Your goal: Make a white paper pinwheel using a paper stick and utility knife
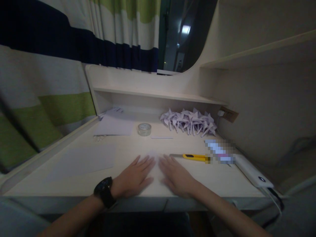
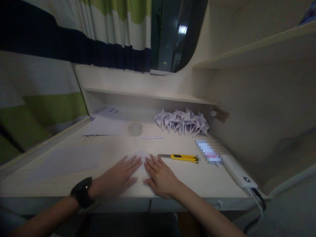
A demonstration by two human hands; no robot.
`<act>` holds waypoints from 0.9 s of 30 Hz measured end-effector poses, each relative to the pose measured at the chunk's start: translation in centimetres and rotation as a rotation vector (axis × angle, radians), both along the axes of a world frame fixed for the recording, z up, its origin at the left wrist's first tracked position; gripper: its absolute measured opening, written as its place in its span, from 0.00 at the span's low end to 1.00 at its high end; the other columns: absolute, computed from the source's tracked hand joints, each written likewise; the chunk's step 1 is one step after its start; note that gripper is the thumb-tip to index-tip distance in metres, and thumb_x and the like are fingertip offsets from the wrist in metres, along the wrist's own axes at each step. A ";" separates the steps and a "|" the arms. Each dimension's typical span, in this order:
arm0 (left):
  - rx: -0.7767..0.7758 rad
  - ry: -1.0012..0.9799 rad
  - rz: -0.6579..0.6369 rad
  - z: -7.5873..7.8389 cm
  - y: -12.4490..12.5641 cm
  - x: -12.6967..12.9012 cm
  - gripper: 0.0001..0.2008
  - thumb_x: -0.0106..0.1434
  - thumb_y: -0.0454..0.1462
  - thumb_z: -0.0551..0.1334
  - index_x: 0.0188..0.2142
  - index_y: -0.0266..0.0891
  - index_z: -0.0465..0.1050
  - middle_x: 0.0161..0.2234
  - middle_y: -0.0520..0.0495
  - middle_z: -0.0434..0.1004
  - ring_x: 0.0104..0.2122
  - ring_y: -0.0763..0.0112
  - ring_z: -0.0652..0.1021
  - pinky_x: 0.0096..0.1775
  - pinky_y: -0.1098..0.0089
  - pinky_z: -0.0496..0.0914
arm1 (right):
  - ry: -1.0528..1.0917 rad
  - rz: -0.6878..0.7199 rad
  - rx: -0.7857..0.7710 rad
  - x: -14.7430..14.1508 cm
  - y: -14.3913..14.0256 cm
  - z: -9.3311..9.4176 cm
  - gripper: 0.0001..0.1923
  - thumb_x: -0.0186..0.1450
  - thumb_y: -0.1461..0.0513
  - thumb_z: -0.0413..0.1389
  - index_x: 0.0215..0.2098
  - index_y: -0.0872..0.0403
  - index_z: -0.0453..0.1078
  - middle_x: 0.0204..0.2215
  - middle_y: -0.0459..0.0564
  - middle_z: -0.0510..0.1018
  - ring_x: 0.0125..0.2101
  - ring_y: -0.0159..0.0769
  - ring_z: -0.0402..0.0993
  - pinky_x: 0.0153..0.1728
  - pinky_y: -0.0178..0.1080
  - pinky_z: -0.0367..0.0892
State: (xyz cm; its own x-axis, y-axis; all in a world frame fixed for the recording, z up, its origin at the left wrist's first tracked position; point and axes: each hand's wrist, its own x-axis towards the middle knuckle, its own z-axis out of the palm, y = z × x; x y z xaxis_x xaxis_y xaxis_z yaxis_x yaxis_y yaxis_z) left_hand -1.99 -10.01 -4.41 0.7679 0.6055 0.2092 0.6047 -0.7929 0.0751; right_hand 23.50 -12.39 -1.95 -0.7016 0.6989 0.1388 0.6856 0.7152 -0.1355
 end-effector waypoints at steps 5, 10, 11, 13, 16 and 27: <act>0.003 0.004 0.004 -0.3 0.2 0.0 0.30 0.71 0.49 0.45 0.68 0.40 0.45 0.67 0.39 0.48 0.66 0.56 0.52 0.63 0.49 0.47 | 0.009 0.062 -0.097 -0.9 -0.4 0.0 0.35 0.70 0.51 0.45 0.69 0.58 0.41 0.67 0.59 0.47 0.67 0.45 0.40 0.65 0.53 0.39; -0.001 0.013 0.020 -0.6 0.1 -0.6 0.30 0.72 0.48 0.45 0.68 0.42 0.43 0.67 0.41 0.47 0.66 0.56 0.52 0.63 0.49 0.48 | 0.017 0.017 -0.128 0.0 -0.7 -0.2 0.34 0.71 0.50 0.43 0.69 0.56 0.44 0.67 0.58 0.48 0.67 0.44 0.42 0.65 0.53 0.40; -0.001 0.011 0.021 -0.7 0.1 -0.8 0.29 0.72 0.48 0.45 0.68 0.42 0.43 0.67 0.41 0.47 0.66 0.57 0.52 0.63 0.50 0.49 | 0.018 0.009 -0.129 0.3 -0.7 -0.2 0.33 0.71 0.50 0.42 0.69 0.56 0.44 0.67 0.57 0.49 0.67 0.44 0.42 0.65 0.54 0.40; -0.001 0.007 0.025 -0.7 -0.2 -1.4 0.29 0.72 0.48 0.45 0.68 0.43 0.43 0.67 0.42 0.48 0.66 0.58 0.52 0.63 0.51 0.49 | 0.022 -0.008 -0.133 1.0 -0.9 -0.2 0.32 0.71 0.49 0.42 0.69 0.55 0.46 0.67 0.57 0.51 0.67 0.45 0.43 0.65 0.55 0.40; -0.006 0.011 0.040 -0.5 -0.7 -2.6 0.29 0.72 0.47 0.45 0.68 0.42 0.42 0.67 0.43 0.48 0.66 0.60 0.53 0.63 0.53 0.50 | 0.038 -0.039 -0.131 1.9 -1.2 -0.2 0.32 0.72 0.49 0.41 0.69 0.54 0.46 0.67 0.55 0.51 0.67 0.45 0.43 0.65 0.55 0.40; 0.079 -0.040 0.133 0.5 -4.6 -7.2 0.27 0.71 0.44 0.48 0.68 0.45 0.46 0.66 0.47 0.53 0.62 0.60 0.62 0.61 0.57 0.59 | 0.106 -0.118 -0.085 3.2 -1.9 -0.4 0.30 0.71 0.49 0.44 0.67 0.53 0.51 0.66 0.54 0.54 0.66 0.46 0.47 0.64 0.53 0.47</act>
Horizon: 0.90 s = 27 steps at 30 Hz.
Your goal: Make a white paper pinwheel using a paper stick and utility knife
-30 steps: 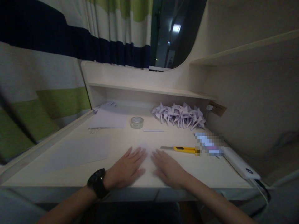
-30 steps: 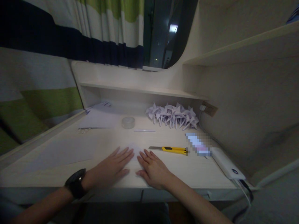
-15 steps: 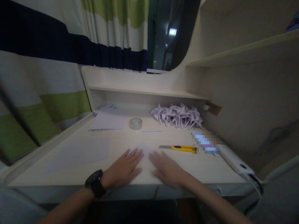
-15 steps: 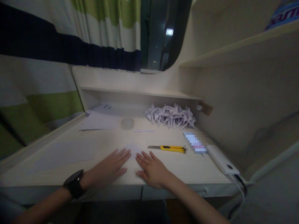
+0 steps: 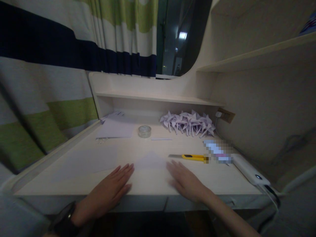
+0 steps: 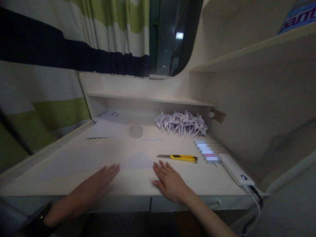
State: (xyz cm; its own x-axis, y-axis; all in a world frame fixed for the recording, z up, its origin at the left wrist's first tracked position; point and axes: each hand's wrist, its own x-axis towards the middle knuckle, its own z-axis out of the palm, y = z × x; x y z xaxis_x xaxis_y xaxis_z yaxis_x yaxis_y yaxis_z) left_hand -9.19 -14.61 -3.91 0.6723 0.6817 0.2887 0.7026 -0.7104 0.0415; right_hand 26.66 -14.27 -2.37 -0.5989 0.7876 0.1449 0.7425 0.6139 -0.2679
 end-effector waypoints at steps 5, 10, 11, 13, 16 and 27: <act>0.042 -0.022 0.035 -1.0 0.1 -0.5 0.27 0.70 0.45 0.51 0.66 0.44 0.51 0.64 0.46 0.57 0.61 0.59 0.64 0.60 0.57 0.61 | 0.012 -0.079 0.038 1.2 -0.4 -0.6 0.29 0.71 0.50 0.45 0.66 0.54 0.54 0.65 0.54 0.56 0.65 0.47 0.49 0.64 0.54 0.49; 0.060 -0.090 0.075 -0.2 0.9 1.2 0.24 0.70 0.46 0.51 0.62 0.40 0.60 0.63 0.41 0.59 0.61 0.56 0.65 0.58 0.57 0.64 | 0.019 -0.130 0.071 1.4 -0.9 -1.1 0.29 0.71 0.50 0.45 0.65 0.57 0.57 0.64 0.57 0.58 0.65 0.48 0.50 0.63 0.54 0.51; 0.047 -0.077 0.057 0.2 1.3 2.1 0.24 0.71 0.45 0.50 0.62 0.39 0.60 0.64 0.40 0.59 0.62 0.56 0.62 0.59 0.56 0.62 | 0.030 -0.138 0.075 1.4 -0.9 -1.2 0.30 0.70 0.50 0.45 0.65 0.57 0.57 0.64 0.58 0.58 0.65 0.49 0.51 0.63 0.55 0.51; 0.054 -0.057 0.032 1.0 2.6 4.4 0.24 0.71 0.45 0.49 0.62 0.37 0.59 0.64 0.38 0.57 0.64 0.55 0.59 0.60 0.53 0.59 | 0.072 -0.154 0.085 1.5 -0.7 -1.4 0.29 0.70 0.51 0.46 0.64 0.58 0.58 0.64 0.59 0.59 0.65 0.49 0.51 0.63 0.55 0.53; 0.033 -0.037 -0.060 1.7 5.7 7.8 0.23 0.71 0.47 0.47 0.62 0.44 0.60 0.65 0.43 0.57 0.64 0.56 0.57 0.61 0.50 0.55 | 0.141 -0.161 0.112 2.6 0.2 -1.7 0.26 0.70 0.53 0.48 0.62 0.57 0.61 0.64 0.59 0.60 0.65 0.48 0.51 0.62 0.54 0.54; 0.057 -0.078 -0.135 0.7 10.8 11.1 0.21 0.59 0.31 0.55 0.53 0.39 0.68 0.53 0.40 0.71 0.56 0.55 0.67 0.59 0.51 0.55 | 0.115 -0.425 0.171 10.2 6.9 -0.5 0.23 0.60 0.60 0.56 0.53 0.60 0.71 0.53 0.61 0.74 0.58 0.52 0.63 0.58 0.53 0.59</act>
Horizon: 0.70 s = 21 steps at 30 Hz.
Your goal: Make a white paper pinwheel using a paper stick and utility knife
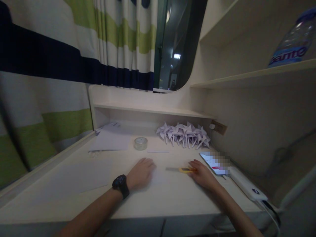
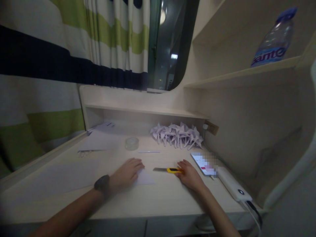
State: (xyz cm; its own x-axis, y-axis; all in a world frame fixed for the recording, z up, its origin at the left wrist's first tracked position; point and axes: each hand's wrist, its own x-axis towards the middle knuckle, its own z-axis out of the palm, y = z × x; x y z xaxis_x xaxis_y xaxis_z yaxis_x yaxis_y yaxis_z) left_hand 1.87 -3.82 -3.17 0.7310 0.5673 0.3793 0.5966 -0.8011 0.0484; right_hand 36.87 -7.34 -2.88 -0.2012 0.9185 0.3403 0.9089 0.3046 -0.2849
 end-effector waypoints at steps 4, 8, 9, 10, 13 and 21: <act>-0.018 -0.024 0.008 0.6 -0.7 0.0 0.18 0.60 0.29 0.54 0.50 0.39 0.67 0.49 0.40 0.71 0.51 0.56 0.70 0.55 0.54 0.61 | 0.005 0.074 -0.047 -0.1 0.5 0.7 0.18 0.60 0.61 0.56 0.48 0.58 0.75 0.44 0.59 0.78 0.45 0.48 0.73 0.50 0.47 0.66; -0.036 -0.060 0.045 0.8 -0.8 0.1 0.17 0.58 0.27 0.53 0.46 0.39 0.67 0.45 0.40 0.71 0.47 0.58 0.71 0.50 0.56 0.66 | 0.063 0.120 -0.066 -1.4 0.9 0.8 0.15 0.61 0.63 0.55 0.44 0.56 0.77 0.39 0.56 0.77 0.40 0.44 0.73 0.44 0.43 0.67; -0.035 -0.073 0.051 0.7 -0.7 0.1 0.17 0.57 0.26 0.53 0.45 0.38 0.68 0.44 0.40 0.71 0.47 0.58 0.71 0.49 0.57 0.66 | 0.077 0.139 -0.069 -2.0 0.9 0.7 0.15 0.60 0.64 0.54 0.44 0.56 0.77 0.38 0.56 0.77 0.39 0.43 0.73 0.43 0.43 0.67; -0.031 -0.088 0.055 0.6 -0.6 0.1 0.17 0.56 0.26 0.54 0.44 0.38 0.68 0.44 0.40 0.71 0.46 0.58 0.71 0.49 0.58 0.66 | 0.090 0.160 -0.069 -2.5 1.0 0.7 0.14 0.60 0.65 0.54 0.43 0.55 0.77 0.38 0.55 0.77 0.39 0.43 0.72 0.43 0.42 0.67; 0.008 -0.125 0.063 0.4 -0.3 0.0 0.17 0.57 0.27 0.54 0.46 0.37 0.68 0.47 0.39 0.70 0.49 0.58 0.69 0.51 0.57 0.65 | 0.107 0.198 -0.069 -4.2 0.9 0.4 0.14 0.60 0.66 0.54 0.42 0.54 0.77 0.36 0.54 0.76 0.38 0.42 0.71 0.41 0.41 0.66; 0.046 -0.128 0.132 0.6 0.0 -0.3 0.16 0.60 0.29 0.53 0.47 0.37 0.69 0.49 0.40 0.68 0.48 0.58 0.70 0.50 0.56 0.65 | 0.105 0.178 -0.014 -4.9 0.3 -0.6 0.15 0.62 0.67 0.54 0.45 0.53 0.75 0.37 0.53 0.74 0.39 0.41 0.69 0.41 0.40 0.64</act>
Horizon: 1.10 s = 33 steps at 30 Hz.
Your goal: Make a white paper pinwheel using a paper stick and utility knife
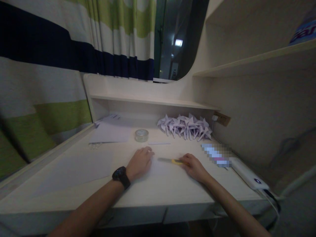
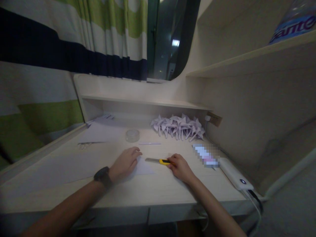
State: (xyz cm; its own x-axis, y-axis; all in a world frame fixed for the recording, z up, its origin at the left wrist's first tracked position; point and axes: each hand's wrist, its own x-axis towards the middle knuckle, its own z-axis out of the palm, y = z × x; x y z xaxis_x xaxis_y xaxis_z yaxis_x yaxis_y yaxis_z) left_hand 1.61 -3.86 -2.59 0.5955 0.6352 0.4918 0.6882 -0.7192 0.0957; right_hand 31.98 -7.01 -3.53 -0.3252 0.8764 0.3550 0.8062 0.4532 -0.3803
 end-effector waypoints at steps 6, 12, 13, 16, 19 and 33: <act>0.063 -0.022 0.008 0.6 -0.3 0.0 0.10 0.57 0.27 0.53 0.37 0.36 0.68 0.46 0.39 0.68 0.46 0.57 0.68 0.49 0.57 0.64 | 0.029 0.025 0.077 -0.5 -0.3 -0.2 0.14 0.63 0.67 0.54 0.46 0.53 0.74 0.37 0.53 0.72 0.39 0.41 0.68 0.42 0.41 0.65; 0.093 0.021 0.052 1.2 -0.6 0.3 0.06 0.58 0.28 0.54 0.34 0.37 0.67 0.38 0.41 0.69 0.40 0.58 0.68 0.43 0.59 0.65 | 0.025 0.085 0.103 -1.0 -0.6 -0.1 0.14 0.63 0.67 0.54 0.47 0.54 0.73 0.39 0.54 0.72 0.40 0.41 0.68 0.42 0.41 0.65; 0.104 0.029 0.058 1.2 -0.6 0.3 0.05 0.58 0.29 0.54 0.33 0.37 0.67 0.37 0.41 0.69 0.40 0.58 0.68 0.42 0.59 0.64 | 0.023 0.092 0.109 -1.1 -0.7 -0.1 0.15 0.63 0.67 0.54 0.47 0.53 0.73 0.39 0.54 0.72 0.41 0.41 0.68 0.42 0.41 0.65; 0.147 0.038 0.092 1.3 -0.7 0.2 0.03 0.58 0.31 0.56 0.32 0.38 0.67 0.36 0.42 0.69 0.41 0.56 0.67 0.43 0.57 0.63 | 0.011 0.100 0.124 -1.3 -0.7 0.2 0.16 0.63 0.67 0.54 0.48 0.53 0.73 0.39 0.54 0.72 0.40 0.41 0.68 0.42 0.42 0.66; 0.170 0.047 0.135 1.4 -0.8 0.1 0.01 0.59 0.33 0.57 0.32 0.38 0.67 0.35 0.42 0.69 0.41 0.55 0.67 0.43 0.57 0.62 | 0.018 0.094 0.140 -1.9 -0.7 0.6 0.16 0.62 0.68 0.53 0.47 0.53 0.74 0.38 0.54 0.72 0.39 0.41 0.68 0.41 0.41 0.66; 0.027 0.093 0.239 1.3 -0.7 -0.1 0.04 0.65 0.34 0.51 0.37 0.40 0.63 0.34 0.46 0.68 0.30 0.63 0.71 0.32 0.65 0.62 | 0.025 -0.016 0.212 -2.6 -1.2 1.0 0.14 0.63 0.67 0.53 0.45 0.54 0.74 0.38 0.55 0.71 0.39 0.42 0.67 0.41 0.42 0.66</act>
